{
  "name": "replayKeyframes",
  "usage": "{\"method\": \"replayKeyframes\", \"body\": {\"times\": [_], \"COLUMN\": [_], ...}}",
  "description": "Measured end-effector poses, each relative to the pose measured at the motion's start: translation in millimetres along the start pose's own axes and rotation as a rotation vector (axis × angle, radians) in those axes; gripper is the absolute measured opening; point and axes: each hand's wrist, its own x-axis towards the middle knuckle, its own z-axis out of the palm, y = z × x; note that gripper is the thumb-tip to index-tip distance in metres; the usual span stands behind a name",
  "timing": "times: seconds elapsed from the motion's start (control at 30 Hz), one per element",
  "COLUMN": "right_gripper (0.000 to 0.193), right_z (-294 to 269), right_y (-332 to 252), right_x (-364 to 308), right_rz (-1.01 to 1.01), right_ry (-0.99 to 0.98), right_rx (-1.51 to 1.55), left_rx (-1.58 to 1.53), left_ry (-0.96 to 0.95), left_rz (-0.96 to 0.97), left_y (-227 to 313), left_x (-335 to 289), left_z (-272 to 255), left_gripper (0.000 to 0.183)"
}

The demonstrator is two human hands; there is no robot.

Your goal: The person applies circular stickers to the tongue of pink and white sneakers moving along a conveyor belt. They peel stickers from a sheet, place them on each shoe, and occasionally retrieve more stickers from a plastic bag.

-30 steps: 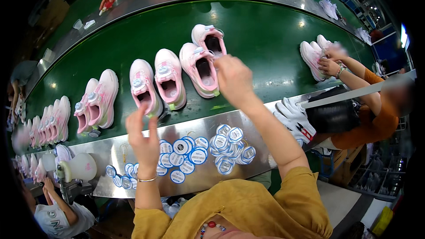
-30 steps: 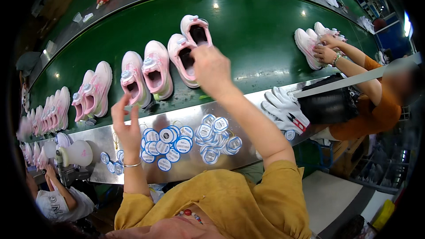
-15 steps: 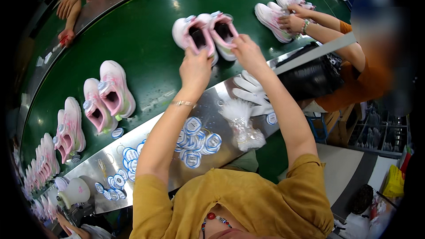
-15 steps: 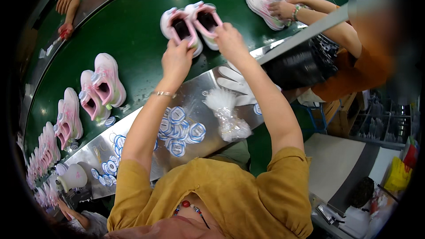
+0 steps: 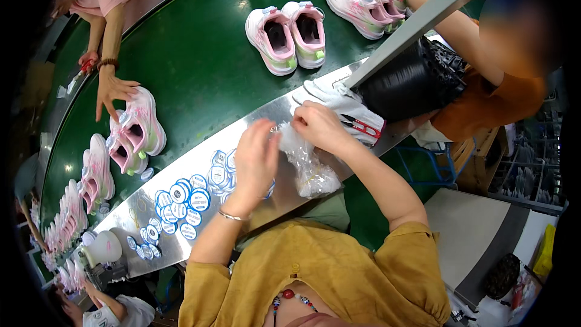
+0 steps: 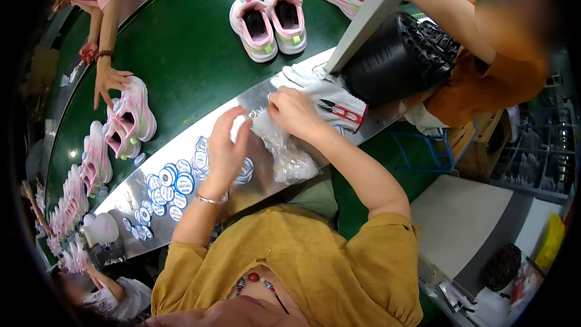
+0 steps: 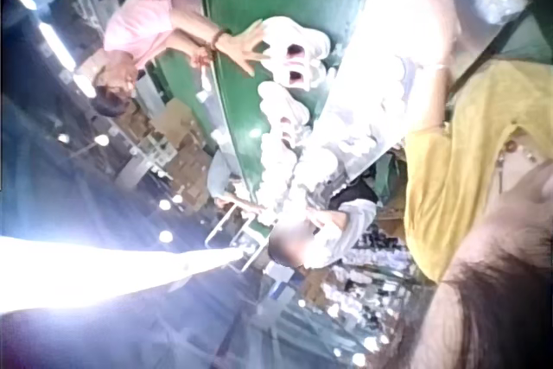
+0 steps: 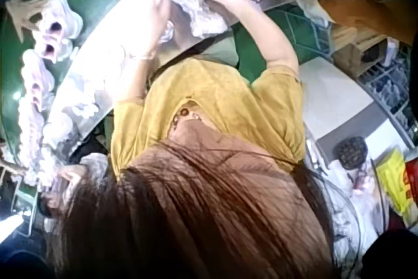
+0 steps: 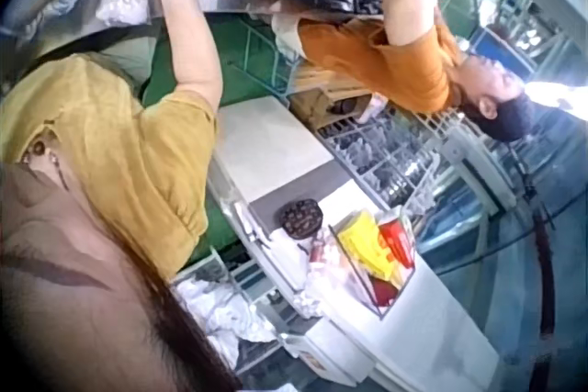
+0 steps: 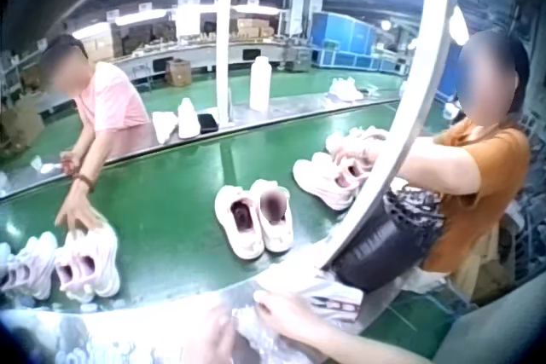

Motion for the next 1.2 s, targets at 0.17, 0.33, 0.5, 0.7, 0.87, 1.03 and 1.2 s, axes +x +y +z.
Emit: {"method": "replayKeyframes", "body": {"times": [0.17, 0.33, 0.5, 0.7, 0.87, 1.03, 1.2], "right_gripper": [0.009, 0.007, 0.008, 0.005, 0.009, 0.008, 0.008], "right_z": [-11.9, 2.3, -2.0, -55.9, -77.8, -74.0, -40.4], "right_y": [0.8, -9.3, -6.2, -15.1, -55.6, -46.1, -66.3], "right_x": [-9.3, -25.0, -16.3, -2.3, -22.5, -44.3, -58.7], "right_rz": [0.174, 0.054, 0.156, -0.029, -0.005, 0.332, 0.355], "right_ry": [0.121, 0.439, 0.553, 0.966, 0.622, 0.203, -0.042], "right_rx": [0.458, 0.37, 0.595, 0.561, 1.302, 1.299, 1.063], "left_rx": [0.156, 0.223, 0.25, 0.238, 0.198, 0.084, 0.384], "left_ry": [-0.178, -0.306, -0.302, -0.301, -0.26, -0.015, 0.025], "left_rz": [0.076, 0.075, 0.09, 0.103, 0.105, 0.039, -0.124], "left_y": [27.2, 34.0, 32.2, 28.4, 29.8, 4.7, -41.6], "left_x": [-43.5, -52.6, -55.2, -58.2, -59.4, -73.9, -54.0], "left_z": [29.7, 45.3, 52.9, 54.5, 46.8, 13.5, -36.8], "left_gripper": [0.055, 0.066, 0.066, 0.065, 0.063, 0.043, 0.031]}}
